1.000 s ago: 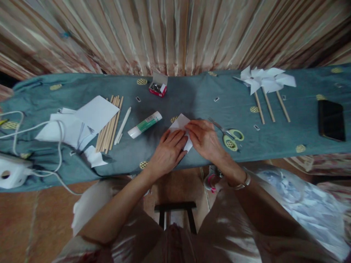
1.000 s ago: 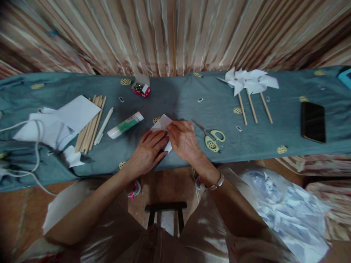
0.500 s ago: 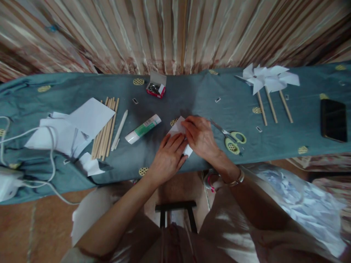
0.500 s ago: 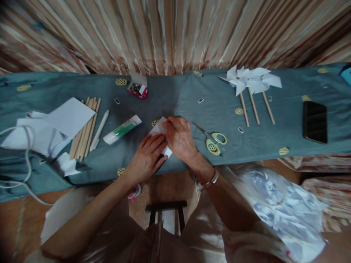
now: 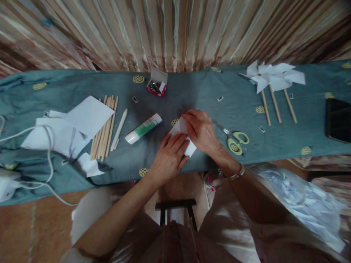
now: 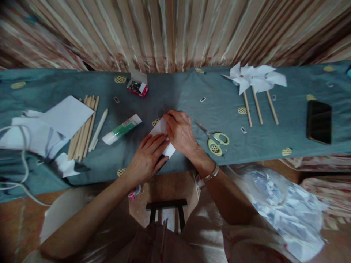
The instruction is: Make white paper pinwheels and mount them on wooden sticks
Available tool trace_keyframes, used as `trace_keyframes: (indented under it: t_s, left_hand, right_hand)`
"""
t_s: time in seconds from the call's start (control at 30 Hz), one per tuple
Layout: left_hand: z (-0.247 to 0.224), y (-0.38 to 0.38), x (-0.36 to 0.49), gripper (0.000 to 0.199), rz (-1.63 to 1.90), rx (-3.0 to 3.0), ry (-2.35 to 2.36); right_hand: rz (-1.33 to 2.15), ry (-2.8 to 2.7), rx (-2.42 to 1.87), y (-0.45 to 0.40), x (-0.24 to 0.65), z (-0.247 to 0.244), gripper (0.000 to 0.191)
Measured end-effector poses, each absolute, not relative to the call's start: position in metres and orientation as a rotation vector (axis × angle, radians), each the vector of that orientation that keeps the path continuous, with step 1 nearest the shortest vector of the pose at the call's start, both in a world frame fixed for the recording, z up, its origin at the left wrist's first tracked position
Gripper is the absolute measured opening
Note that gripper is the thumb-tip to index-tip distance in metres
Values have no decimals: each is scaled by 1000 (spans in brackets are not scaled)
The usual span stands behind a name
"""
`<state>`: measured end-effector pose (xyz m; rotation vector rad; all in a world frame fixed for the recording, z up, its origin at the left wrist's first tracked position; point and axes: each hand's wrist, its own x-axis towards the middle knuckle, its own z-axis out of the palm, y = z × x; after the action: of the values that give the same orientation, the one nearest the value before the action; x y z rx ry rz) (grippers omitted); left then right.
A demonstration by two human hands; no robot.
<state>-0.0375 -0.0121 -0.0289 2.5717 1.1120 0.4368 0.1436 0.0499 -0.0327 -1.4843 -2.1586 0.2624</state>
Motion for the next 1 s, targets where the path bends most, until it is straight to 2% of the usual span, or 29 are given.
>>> trace_keyframes:
  t_s: [0.27, 0.5, 1.0]
  left_hand:
    - [-30, -12, -37, 44, 466, 2578, 1123]
    - [-31, -12, -37, 45, 483, 2582, 1109]
    - [-29, -10, -38, 42, 471, 2539, 1101]
  right_hand:
    - [480, -1835, -1510, 52, 178, -35, 36]
    - [273, -2021, -1640, 22, 169, -36, 68]
    - [132, -2021, -1744, 11, 199, -43, 57]
